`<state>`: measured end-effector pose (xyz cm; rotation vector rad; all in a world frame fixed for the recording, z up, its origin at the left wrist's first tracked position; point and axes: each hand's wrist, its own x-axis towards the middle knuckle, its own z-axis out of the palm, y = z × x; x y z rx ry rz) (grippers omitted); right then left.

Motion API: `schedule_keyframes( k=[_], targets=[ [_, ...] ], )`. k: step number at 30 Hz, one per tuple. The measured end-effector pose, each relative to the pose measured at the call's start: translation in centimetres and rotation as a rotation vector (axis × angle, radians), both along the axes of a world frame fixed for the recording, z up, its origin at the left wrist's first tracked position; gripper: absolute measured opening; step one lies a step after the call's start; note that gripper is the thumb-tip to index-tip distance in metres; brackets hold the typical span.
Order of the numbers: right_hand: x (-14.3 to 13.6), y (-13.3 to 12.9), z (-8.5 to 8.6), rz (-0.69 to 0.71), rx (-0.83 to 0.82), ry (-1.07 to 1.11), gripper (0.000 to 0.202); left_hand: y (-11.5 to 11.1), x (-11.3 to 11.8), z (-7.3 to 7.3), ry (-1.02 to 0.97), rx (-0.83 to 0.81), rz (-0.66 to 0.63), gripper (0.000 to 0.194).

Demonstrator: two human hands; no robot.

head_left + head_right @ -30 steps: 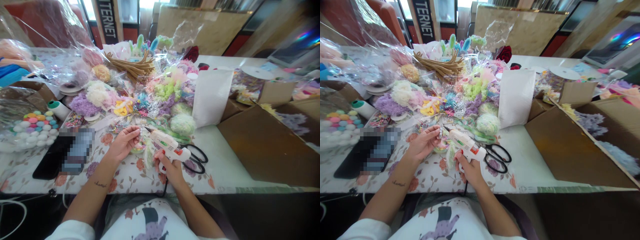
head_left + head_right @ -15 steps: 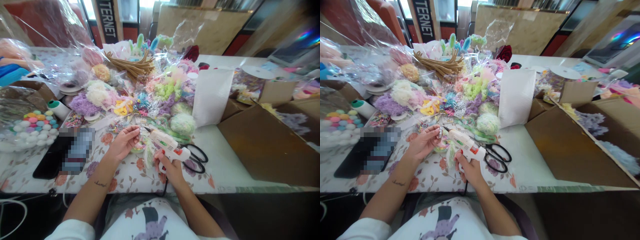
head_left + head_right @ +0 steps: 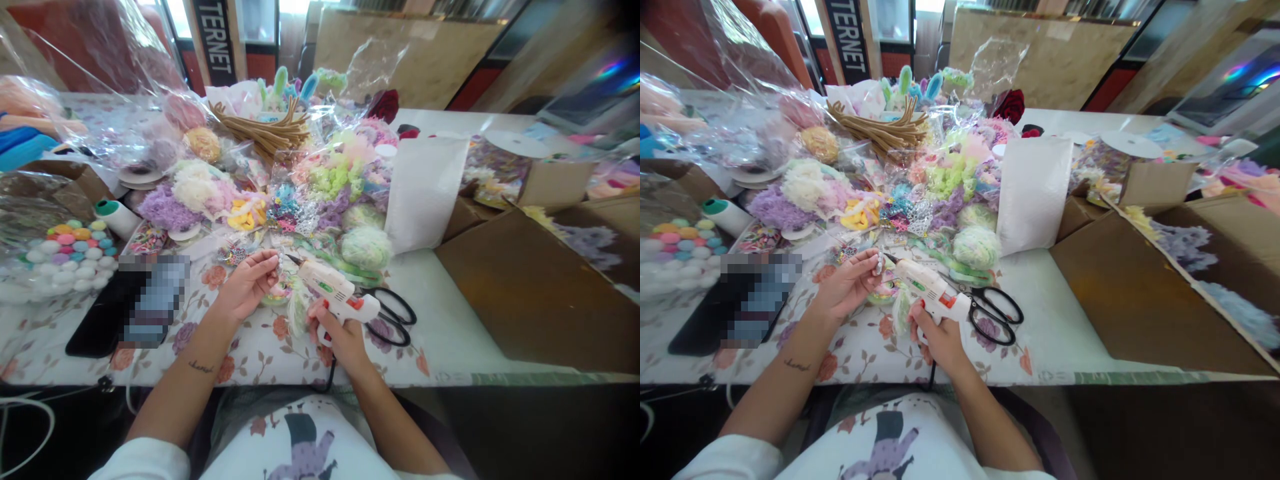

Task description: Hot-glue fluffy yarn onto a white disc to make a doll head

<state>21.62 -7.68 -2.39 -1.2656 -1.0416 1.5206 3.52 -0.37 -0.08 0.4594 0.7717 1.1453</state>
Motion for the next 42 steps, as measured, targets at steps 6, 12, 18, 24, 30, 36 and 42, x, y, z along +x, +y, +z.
schedule_keyframes(
  k=[6,12,18,24,30,36,42],
  targets=[
    [-0.07,-0.11,0.28,0.009,-0.039,-0.006,0.039,0.05,0.01,0.04,-0.023,-0.011,0.015,0.025],
    [-0.08,-0.06,0.19,0.011,-0.045,-0.011,0.039,-0.02,0.05,0.20,-0.030,-0.021,0.025,0.025],
    [-0.11,-0.11,0.15,0.016,-0.050,-0.011,0.041,-0.01,0.06,0.33,-0.030,-0.035,0.042,0.022],
    [-0.09,-0.19,0.12,0.016,-0.074,-0.017,0.042,0.04,-0.03,0.26,-0.047,-0.045,0.046,0.022],
    [-0.13,-0.26,0.07,0.014,-0.076,-0.022,0.042,0.03,-0.03,0.21,-0.063,-0.042,0.056,0.023],
    [-0.10,-0.32,0.14,0.023,-0.093,-0.038,0.040,0.10,-0.03,0.25,-0.062,-0.039,0.062,0.023],
    [-0.03,-0.31,0.04,0.039,-0.097,-0.041,0.042,0.11,-0.05,0.09,-0.074,-0.025,0.062,0.020]
  ],
)
